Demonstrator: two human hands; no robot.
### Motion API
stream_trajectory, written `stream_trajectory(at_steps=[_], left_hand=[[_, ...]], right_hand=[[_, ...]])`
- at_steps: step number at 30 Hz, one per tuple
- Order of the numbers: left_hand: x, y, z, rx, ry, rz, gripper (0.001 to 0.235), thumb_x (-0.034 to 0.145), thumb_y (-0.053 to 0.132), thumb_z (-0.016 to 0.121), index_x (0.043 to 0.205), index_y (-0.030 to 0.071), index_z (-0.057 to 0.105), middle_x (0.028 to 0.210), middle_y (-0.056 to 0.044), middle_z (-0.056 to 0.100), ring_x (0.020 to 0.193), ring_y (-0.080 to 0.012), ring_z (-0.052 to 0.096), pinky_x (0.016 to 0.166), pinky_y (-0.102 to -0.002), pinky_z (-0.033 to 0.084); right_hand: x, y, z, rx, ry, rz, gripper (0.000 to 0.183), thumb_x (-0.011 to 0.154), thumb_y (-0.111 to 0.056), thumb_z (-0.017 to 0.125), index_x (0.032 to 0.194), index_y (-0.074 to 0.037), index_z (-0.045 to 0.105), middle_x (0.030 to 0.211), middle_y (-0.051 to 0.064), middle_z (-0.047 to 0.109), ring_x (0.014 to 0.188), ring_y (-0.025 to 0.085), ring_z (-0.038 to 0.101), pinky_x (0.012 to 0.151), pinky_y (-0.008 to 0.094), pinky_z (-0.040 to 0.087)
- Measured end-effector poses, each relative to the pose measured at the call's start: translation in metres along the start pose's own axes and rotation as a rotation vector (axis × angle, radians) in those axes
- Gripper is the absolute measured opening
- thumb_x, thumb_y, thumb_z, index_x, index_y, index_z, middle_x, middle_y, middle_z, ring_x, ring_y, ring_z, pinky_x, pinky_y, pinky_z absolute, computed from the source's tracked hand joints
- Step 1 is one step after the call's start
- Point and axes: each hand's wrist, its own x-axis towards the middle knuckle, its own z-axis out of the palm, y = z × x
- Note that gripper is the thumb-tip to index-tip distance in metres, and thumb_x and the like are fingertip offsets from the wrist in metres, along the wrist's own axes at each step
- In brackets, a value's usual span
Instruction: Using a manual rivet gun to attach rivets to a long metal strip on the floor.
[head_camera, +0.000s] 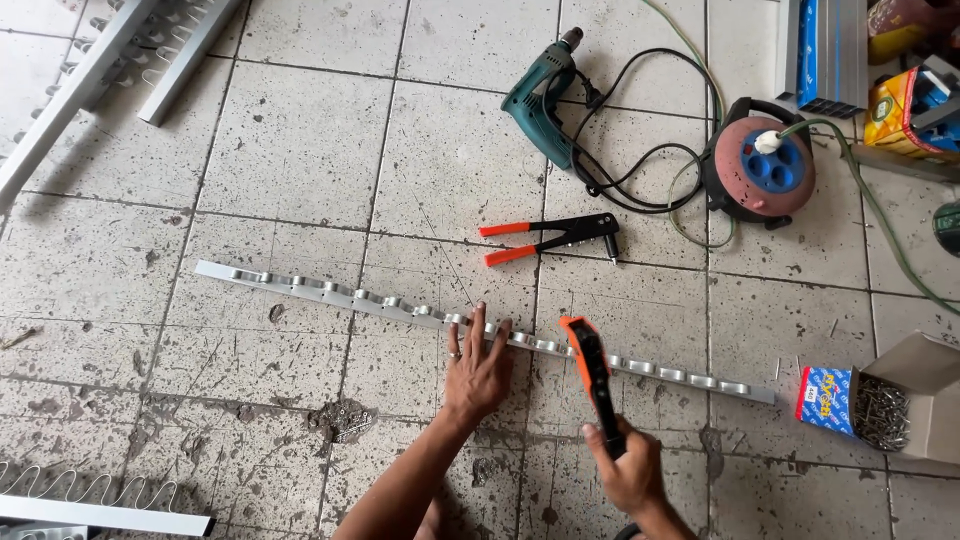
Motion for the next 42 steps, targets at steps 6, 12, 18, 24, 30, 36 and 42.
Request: stream_trajectory(at_steps=[6,12,18,24,30,36,42], left_hand=[[0.0,0.002,-0.011,-0.09,-0.071,-0.015,0.052,0.094,0.032,0.039,0.145,0.023,0.032,0.153,-0.028,0.0,0.142,-0.0392,0.009,0.113,-0.056,-0.005],[-0.017,0.01,0.005,-0.186,0.314,0.012,0.046,0.098,0.026,0.036,0.142,0.012,0.029,0.148,-0.021,0.013,0.135,-0.0357,0.02,0.117,-0.053,0.003],[-0.029,0.046,-0.053,-0.424,0.449,0.058,0.047,0.09,0.023,0.057,0.13,0.01,0.037,0.143,-0.017,0.02,0.128,-0.03,0.029,0.112,-0.053,0.019],[-0.02,0.09,-0.11,-1.053,0.15,-0.025,0.072,0.093,0.055,0.036,0.142,0.005,0.016,0.146,-0.022,0.024,0.135,-0.0421,0.028,0.107,-0.062,0.031],[0.02,0.152,-0.181,-1.636,0.359,0.129,0.032,0.103,0.018,0.02,0.13,0.006,0.031,0.114,-0.015,0.059,0.099,-0.0264,0.06,0.095,-0.046,0.048],[0.001,0.142,-0.159,-1.681,-0.109,-0.008,0.034,0.102,0.031,0.036,0.113,-0.002,0.035,0.079,-0.009,0.051,0.055,-0.0187,0.052,0.045,-0.033,0.052],[0.007,0.122,-0.193,-0.993,-0.487,0.054,0.033,0.099,0.03,0.043,0.114,0.001,0.04,0.068,-0.014,0.062,0.048,-0.0282,0.06,0.042,-0.042,0.053]], right_hand=[[0.029,-0.039,-0.067,-0.018,0.135,-0.31,0.029,0.084,-0.036,0.056,0.062,-0.016,0.057,0.041,-0.008,0.048,0.03,0.009,0.037,0.032,0.027,0.031],[0.065,-0.061,-0.117,-0.26,-0.022,-0.505,0.008,0.079,-0.022,0.06,0.074,-0.016,0.06,0.054,-0.006,0.06,0.035,0.008,0.044,0.033,0.026,0.035],[0.084,-0.197,-0.181,-1.637,-0.702,0.231,0.065,0.086,-0.07,0.017,0.141,-0.035,0.024,0.149,-0.004,0.032,0.145,0.019,0.024,0.119,0.06,0.016],[0.072,-0.168,-0.188,-1.437,-0.572,0.053,0.07,0.08,-0.075,0.014,0.135,-0.036,0.032,0.141,-0.009,0.042,0.139,0.012,0.035,0.12,0.053,0.024],[0.037,-0.155,-0.131,-0.652,-0.761,0.244,0.058,0.078,-0.066,0.037,0.133,-0.049,0.047,0.105,-0.015,0.067,0.095,0.007,0.061,0.08,0.033,0.056],[0.075,-0.05,-0.189,-0.456,-0.006,0.518,0.056,0.085,-0.043,0.052,0.137,-0.021,0.05,0.142,0.01,0.049,0.124,0.037,0.049,0.095,0.057,0.047],[0.054,0.156,-0.254,-0.936,0.43,0.266,0.017,0.098,-0.02,0.066,0.11,-0.01,0.073,0.108,0.011,0.068,0.093,0.03,0.063,0.08,0.04,0.05]])
